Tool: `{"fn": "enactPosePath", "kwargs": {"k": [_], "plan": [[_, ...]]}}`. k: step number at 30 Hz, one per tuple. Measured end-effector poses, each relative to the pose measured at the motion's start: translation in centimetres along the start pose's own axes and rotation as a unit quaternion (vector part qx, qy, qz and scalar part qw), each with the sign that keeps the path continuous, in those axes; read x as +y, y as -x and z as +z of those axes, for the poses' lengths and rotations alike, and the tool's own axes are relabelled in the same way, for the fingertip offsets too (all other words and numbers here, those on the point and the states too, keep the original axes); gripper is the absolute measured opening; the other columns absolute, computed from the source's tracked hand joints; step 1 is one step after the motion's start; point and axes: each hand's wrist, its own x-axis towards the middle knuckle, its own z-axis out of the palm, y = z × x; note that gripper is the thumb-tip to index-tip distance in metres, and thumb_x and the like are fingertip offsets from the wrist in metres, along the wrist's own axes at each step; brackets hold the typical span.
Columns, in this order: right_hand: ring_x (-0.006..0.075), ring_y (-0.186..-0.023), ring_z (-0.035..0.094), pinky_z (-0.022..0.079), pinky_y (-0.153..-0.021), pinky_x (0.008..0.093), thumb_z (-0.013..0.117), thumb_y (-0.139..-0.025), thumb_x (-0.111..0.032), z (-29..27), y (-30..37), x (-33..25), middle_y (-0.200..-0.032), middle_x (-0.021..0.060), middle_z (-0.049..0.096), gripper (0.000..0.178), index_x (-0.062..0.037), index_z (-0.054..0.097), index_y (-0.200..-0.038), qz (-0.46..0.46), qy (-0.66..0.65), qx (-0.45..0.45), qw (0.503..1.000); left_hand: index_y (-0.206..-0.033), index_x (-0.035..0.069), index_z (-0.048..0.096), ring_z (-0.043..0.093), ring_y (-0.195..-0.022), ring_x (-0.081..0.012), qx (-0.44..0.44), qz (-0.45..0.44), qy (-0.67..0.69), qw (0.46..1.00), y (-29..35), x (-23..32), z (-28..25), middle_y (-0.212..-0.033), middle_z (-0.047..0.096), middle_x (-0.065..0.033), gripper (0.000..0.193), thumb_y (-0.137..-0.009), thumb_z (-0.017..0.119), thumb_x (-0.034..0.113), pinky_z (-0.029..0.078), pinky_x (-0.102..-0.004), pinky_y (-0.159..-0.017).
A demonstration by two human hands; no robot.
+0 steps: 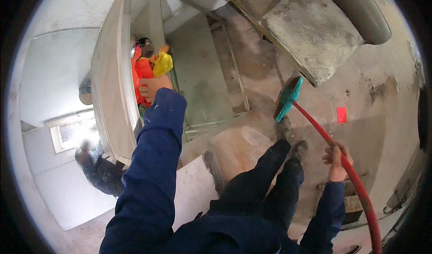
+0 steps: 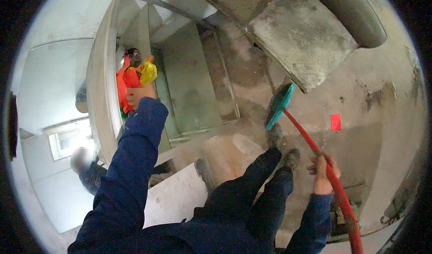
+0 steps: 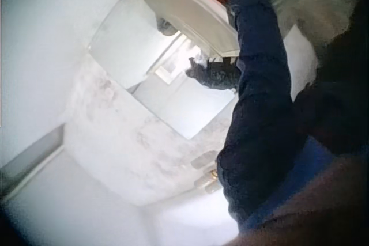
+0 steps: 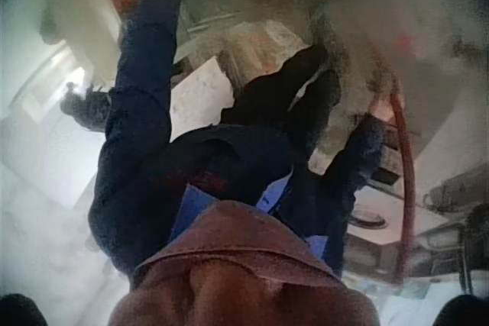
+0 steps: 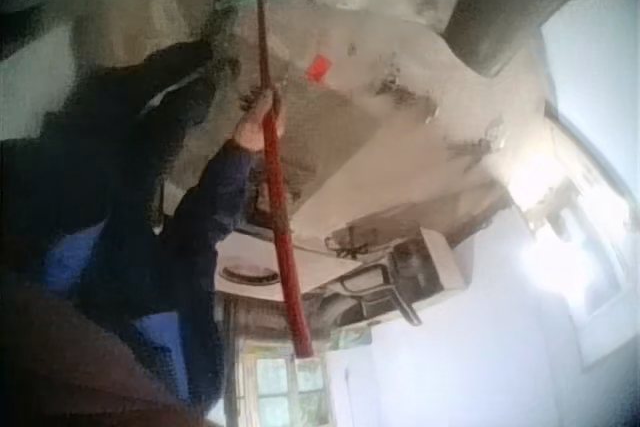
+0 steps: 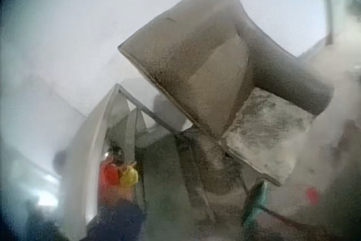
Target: The person sweeps a dusty floor with a broom, moving a chair and sofa cushions aside to reach under furniture. They continue sweeping around tables and chairs, gathering debris into a pile.
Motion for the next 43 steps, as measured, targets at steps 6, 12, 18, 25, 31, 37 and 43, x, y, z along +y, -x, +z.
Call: {"fn": "enactPosePath", "kwargs": {"k": [6, 12, 18, 25, 31, 37, 43], "plan": [[0.0141, -0.055, 0.060, 0.048, -0.052, 0.0274, 0.059, -0.094, -0.028, -0.8, -0.7, -0.5, -0.077, 0.0121, 0.068, 0.031, 0.0005, 0.064, -0.105, -0.007, 0.018, 0.017, 1.000, -0.147, 0.006, 0.027, 0.036, -0.135, -0.0380, 0.022, -0.060, -0.112, 0.992, -5.2, -3.4, 2.9, -0.150, 0.031, -0.0223, 0.108, -0.068, 0.071, 0.066, 0.034, -0.0529, -0.105], [0.0139, -0.054, 0.059, 0.046, -0.052, 0.0265, 0.056, -0.094, -0.030, -1.4, -2.2, -0.4, -0.075, 0.0112, 0.068, 0.030, -0.0013, 0.064, -0.099, -0.018, 0.026, 0.040, 0.999, -0.136, 0.008, 0.048, 0.051, -0.122, -0.0409, -0.064, -0.038, -0.059, 0.995, -7.2, -5.6, 4.4, -0.138, 0.048, -0.0214, 0.085, -0.073, 0.067, 0.062, 0.042, -0.0518, -0.101], [0.0143, -0.050, 0.057, 0.046, -0.050, 0.0265, 0.055, -0.095, -0.037, -1.5, -4.4, -2.1, -0.067, 0.0104, 0.065, 0.038, -0.0007, 0.065, -0.100, -0.030, 0.086, 0.001, 0.996, -0.117, 0.008, 0.064, 0.062, -0.107, -0.0355, -0.029, 0.060, -0.201, 0.977, -9.9, -10.0, 7.0, -0.126, 0.060, -0.0178, 0.059, -0.083, 0.063, 0.056, 0.052, -0.0477, -0.088], [0.0142, -0.047, 0.056, 0.046, -0.048, 0.0263, 0.054, -0.095, -0.039, -2.1, -6.8, -3.5, -0.065, 0.0102, 0.064, 0.041, -0.0001, 0.066, -0.097, -0.004, 0.093, -0.003, 0.996, -0.124, 0.009, 0.059, 0.057, -0.114, -0.0362, -0.052, -0.079, -0.234, 0.968, -6.2, -8.1, 2.7, -0.131, 0.056, -0.0184, 0.053, -0.086, 0.062, 0.047, 0.047, -0.0481, -0.094], [0.0154, -0.049, 0.059, 0.046, -0.045, 0.0256, 0.055, -0.095, -0.038, -2.0, -7.6, -4.4, -0.067, 0.0114, 0.066, 0.039, -0.0003, 0.066, -0.096, 0.004, 0.097, 0.000, 0.995, -0.130, 0.010, 0.055, 0.053, -0.120, -0.0367, -0.031, -0.167, -0.260, 0.951, -3.2, -4.2, 0.1, -0.135, 0.053, -0.0190, 0.051, -0.089, 0.060, 0.039, 0.043, -0.0485, -0.099], [0.0148, -0.049, 0.059, 0.046, -0.044, 0.0254, 0.054, -0.095, -0.038, -2.6, -8.5, -4.1, -0.066, 0.0116, 0.065, 0.040, -0.0005, 0.066, -0.095, -0.027, 0.079, -0.032, 0.996, -0.138, 0.011, 0.047, 0.049, -0.125, -0.0388, 0.102, 0.151, -0.050, 0.982, -3.3, -3.2, 0.9, -0.139, 0.049, -0.0218, 0.055, -0.091, 0.058, 0.037, 0.039, -0.0498, -0.103], [0.0161, -0.048, 0.059, 0.046, -0.044, 0.0248, 0.054, -0.094, -0.042, -2.2, -8.8, -4.8, -0.067, 0.0128, 0.065, 0.043, -0.0009, 0.065, -0.098, -0.014, 0.080, -0.030, 0.996, -0.146, 0.014, 0.038, 0.039, -0.134, -0.0403, -0.126, 0.274, 0.028, 0.953, -4.5, 2.0, 2.8, -0.148, 0.041, -0.0210, 0.074, -0.084, 0.065, 0.044, 0.030, -0.0507, -0.112]]}}
